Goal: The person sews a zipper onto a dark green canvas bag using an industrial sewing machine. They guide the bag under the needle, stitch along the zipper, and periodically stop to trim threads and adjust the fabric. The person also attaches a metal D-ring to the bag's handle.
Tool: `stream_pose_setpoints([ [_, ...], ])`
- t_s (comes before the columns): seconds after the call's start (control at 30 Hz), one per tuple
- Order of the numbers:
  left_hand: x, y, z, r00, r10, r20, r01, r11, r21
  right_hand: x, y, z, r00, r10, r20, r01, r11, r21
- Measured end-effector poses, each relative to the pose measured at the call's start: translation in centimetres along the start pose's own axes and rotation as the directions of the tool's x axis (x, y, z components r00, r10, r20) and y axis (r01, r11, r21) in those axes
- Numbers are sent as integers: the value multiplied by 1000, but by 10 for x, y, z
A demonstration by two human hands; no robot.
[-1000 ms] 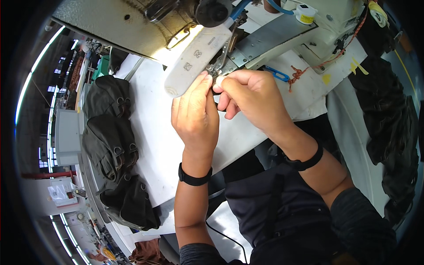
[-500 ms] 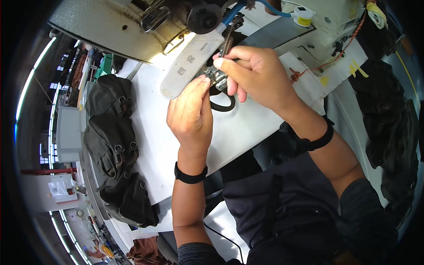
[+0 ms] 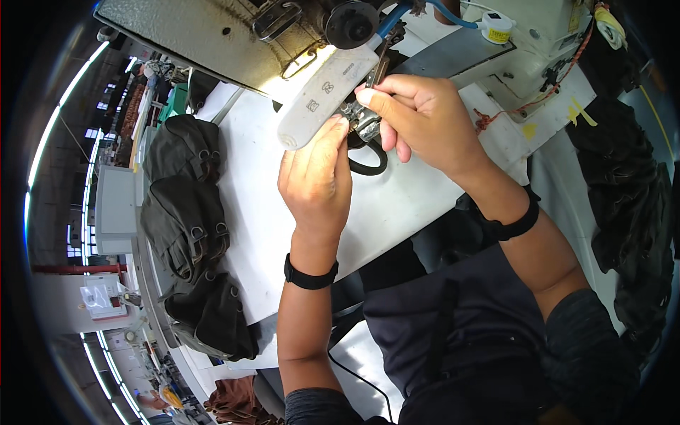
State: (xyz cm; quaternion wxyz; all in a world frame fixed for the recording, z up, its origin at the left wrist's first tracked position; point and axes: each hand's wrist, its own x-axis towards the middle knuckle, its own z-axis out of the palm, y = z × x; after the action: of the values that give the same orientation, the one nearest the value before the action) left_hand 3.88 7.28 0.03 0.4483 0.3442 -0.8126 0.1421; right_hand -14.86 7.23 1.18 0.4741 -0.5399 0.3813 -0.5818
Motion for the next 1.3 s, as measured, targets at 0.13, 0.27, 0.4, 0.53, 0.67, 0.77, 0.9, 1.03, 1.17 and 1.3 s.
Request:
stream_pose_setpoints([
  [0.13, 4, -2, -4, 1000, 1, 26, 0, 1000, -21, 0, 1, 0, 1000, 14, -2, -14, 1000, 17],
  [0.27, 1, -9, -6, 999, 18, 45, -16, 999, -44, 0, 1, -1, 1000, 3, 7, -3, 1000, -30],
  [0.4, 2, -16, -4, 998, 45, 32, -43, 997, -62, -2, 3, -2, 1000, -1, 6, 2, 999, -48],
  [0.53, 1, -17, -4, 996, 64, 65, -60, 997, -54, -3, 1, 0, 999, -37, -18, 36, 998, -47],
  [0.67, 7, -33, -31, 935, 192, 300, -196, 980, -16, -3, -3, -4, 1000, 14, 19, -13, 998, -54],
  [0.77, 18, -51, -45, 842, 245, 481, -306, 951, 50, 3, -7, -2, 1000, -2, 20, 4, 995, -100],
  [0.9, 23, -92, -14, 807, 363, 466, -480, 863, 159, 7, -9, -7, 999, 16, 28, -14, 997, -71],
  [1.03, 22, -101, -12, 849, 385, 361, -476, 854, 209, 6, -5, 0, 999, 16, 43, -15, 1000, -22],
  [1.17, 22, -67, -41, 840, 409, 357, -509, 823, 255, 6, -9, -2, 999, 42, 21, -41, 998, -46],
  [1.3, 8, -27, -66, 862, 354, 362, -474, 816, 331, 6, -4, -4, 1000, 30, 9, -29, 999, -38],
])
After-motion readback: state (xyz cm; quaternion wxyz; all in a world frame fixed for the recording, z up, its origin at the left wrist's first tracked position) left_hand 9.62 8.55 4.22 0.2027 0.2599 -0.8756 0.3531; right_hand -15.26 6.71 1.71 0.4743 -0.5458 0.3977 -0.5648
